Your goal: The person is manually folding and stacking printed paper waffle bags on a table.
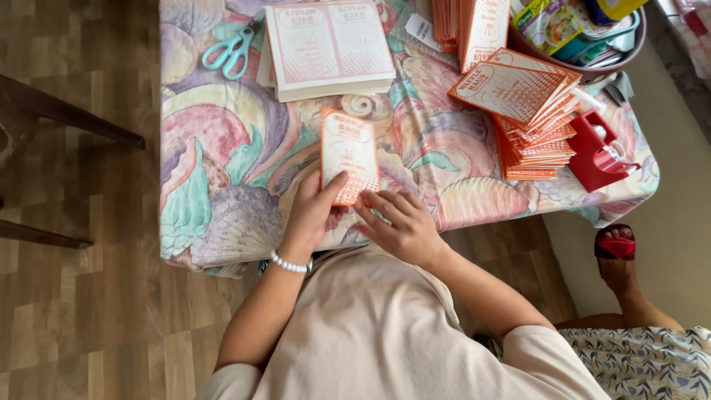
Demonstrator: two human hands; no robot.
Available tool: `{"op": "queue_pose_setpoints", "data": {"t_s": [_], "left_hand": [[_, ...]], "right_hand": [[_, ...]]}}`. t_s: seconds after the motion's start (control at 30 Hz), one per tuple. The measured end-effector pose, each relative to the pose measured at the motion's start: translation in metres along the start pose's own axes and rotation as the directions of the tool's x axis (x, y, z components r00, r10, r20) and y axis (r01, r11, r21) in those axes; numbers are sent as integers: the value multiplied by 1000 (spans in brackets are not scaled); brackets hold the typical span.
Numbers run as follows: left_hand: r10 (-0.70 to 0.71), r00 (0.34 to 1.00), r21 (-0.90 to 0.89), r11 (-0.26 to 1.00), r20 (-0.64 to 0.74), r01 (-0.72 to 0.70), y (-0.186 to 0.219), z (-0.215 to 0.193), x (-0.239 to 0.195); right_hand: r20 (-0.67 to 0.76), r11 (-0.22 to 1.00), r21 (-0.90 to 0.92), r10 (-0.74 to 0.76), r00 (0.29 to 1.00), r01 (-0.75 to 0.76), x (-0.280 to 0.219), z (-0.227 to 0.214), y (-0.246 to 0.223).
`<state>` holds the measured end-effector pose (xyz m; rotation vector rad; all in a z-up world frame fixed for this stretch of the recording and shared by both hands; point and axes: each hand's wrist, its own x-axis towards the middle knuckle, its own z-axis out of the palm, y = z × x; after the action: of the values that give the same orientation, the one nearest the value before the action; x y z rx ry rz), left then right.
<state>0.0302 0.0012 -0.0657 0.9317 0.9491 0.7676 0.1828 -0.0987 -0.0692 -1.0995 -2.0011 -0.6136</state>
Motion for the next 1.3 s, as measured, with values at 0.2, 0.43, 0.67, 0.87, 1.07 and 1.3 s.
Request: {"op": "queue_pose_setpoints", "data": {"t_s": [0.2, 0.43, 0.67, 0.87, 1.07, 1.3], "left_hand": [[90, 973, -179, 982, 212, -52, -30, -13, -9], [143, 927, -52, 990, 346, -134, -46, -24, -10], [213, 895, -48, 976, 392, -212, -31, -31, -21], [186, 889, -65, 983, 418, -174, -31, -32, -16], [165, 893, -51, 986, 419, -159, -31, -32, -16], [187, 913, -118, 981, 363, -154, -44, -37, -14]], "right_hand": [[6, 983, -117, -140, 990, 140, 5, -19, 52], [-118, 936, -309, -215, 969, 170, 38, -97, 189], [343, 766, -641, 232, 910, 47, -10, -135, 254], [482, 694, -676, 671, 563, -248, 4, -123, 249], [343, 946, -202, 312, 886, -255, 87, -1, 188], [335, 988, -144, -6, 942, 57, 84, 166, 186]]}}
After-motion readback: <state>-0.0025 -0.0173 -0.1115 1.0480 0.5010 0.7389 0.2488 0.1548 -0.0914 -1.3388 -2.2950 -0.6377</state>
